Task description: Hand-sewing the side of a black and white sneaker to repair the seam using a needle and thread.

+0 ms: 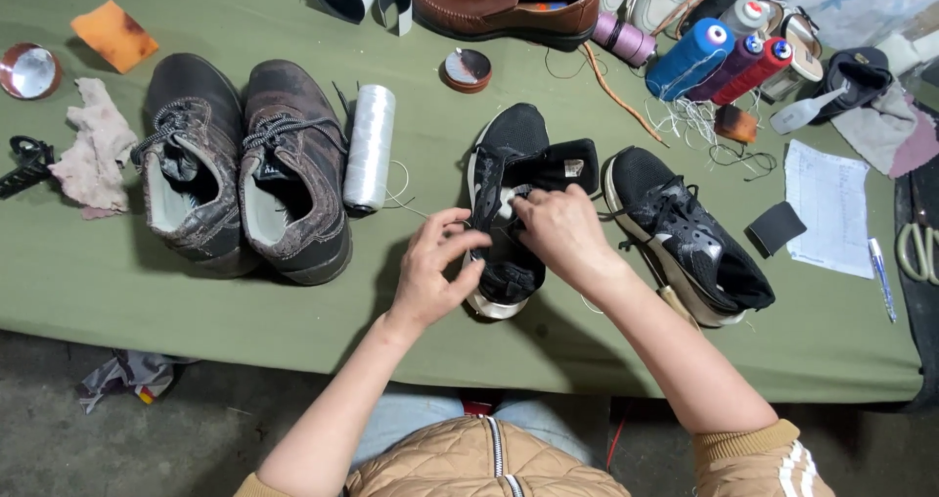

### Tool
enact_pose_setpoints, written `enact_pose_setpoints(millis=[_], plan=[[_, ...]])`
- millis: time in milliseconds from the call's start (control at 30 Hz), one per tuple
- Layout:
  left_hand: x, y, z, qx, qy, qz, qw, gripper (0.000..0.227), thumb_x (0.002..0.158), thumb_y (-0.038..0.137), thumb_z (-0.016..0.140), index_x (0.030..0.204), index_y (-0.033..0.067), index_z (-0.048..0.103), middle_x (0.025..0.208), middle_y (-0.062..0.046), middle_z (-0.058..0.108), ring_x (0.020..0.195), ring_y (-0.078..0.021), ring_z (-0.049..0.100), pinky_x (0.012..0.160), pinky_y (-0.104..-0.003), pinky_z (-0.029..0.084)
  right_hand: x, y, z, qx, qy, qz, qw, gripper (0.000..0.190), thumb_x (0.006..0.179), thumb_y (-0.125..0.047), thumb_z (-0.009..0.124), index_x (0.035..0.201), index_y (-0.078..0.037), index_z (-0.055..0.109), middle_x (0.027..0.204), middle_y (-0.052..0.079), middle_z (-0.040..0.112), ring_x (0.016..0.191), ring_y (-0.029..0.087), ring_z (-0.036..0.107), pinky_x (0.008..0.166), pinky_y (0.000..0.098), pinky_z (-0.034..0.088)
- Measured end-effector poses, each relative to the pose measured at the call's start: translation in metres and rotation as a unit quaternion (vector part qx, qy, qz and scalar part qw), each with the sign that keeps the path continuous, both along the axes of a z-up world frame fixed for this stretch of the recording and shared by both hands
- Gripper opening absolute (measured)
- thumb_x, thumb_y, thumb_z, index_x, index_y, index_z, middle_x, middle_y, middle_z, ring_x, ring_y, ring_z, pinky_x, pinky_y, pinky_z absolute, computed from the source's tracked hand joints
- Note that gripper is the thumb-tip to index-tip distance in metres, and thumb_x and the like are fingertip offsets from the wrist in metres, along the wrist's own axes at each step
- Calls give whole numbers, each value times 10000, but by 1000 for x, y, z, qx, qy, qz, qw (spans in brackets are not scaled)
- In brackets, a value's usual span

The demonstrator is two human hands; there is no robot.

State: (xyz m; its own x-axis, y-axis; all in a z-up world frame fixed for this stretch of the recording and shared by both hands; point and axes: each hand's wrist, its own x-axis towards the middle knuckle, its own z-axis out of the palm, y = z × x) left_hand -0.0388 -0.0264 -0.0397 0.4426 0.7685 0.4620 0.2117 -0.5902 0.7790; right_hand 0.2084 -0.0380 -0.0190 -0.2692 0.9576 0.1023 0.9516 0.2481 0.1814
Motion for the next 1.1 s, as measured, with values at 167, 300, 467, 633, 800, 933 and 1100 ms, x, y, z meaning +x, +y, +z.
enact_pose_setpoints(millis=[167,300,467,633,800,933,1100], plan=[[5,15,27,-154,36,-6,987,606,916,-12,521,1502,103,422,1409,-238,587,1260,-463,583,977,-566,527,6,4,-38,13,26,0,1000,135,733,-322,787,827,-230,754,743,-26,657,678,244,684,609,373,453],[15,32,-5,-180,194,-38,964,711,931,58,569,1575,236,327,1378,-181,599,1240,-456,592,1028,-605,488,-2,-1,5,-1,168,-24,986,133,850,-257,732,930,-159,691,831,43,623,782,330,694,653,424,540],[-6,35,-20,-249,56,5,967,175,978,233,634,1092,214,765,865,-31,768,808,-191,707,756,-344,569,19,-19,44,-43,564,-85,820,173,1021,-227,637,914,-112,707,969,92,647,978,254,656,872,375,508],[-27,27,-12,-367,-210,-34,905,177,1022,163,623,979,87,776,947,-69,734,918,-140,657,949,-309,512,76,-34,25,-44,859,-61,507,239,1006,-220,558,1074,-42,702,1184,152,718,1169,264,682,1057,413,483],[-50,29,2,-425,-510,-98,742,323,1105,304,465,976,87,666,881,-115,647,1108,-343,692,1151,-509,466,84,-67,82,5,953,4,301,176,1082,-344,576,988,-230,672,760,-126,541,869,77,633,1181,514,454],[-85,31,45,-391,-522,-95,752,238,1063,309,549,936,118,614,729,-1,503,651,-150,466,834,-405,545,128,-83,95,15,962,35,271,164,1142,-352,618,1083,-268,747,718,-161,486,683,-15,452,852,185,414],[-114,40,63,-277,-441,-1,854,276,1071,327,551,965,83,625,638,26,451,622,-113,398,669,-275,338,133,-79,112,84,894,-16,441,221,1114,-335,611,906,-309,541,661,-116,175,586,16,139,557,153,154]])
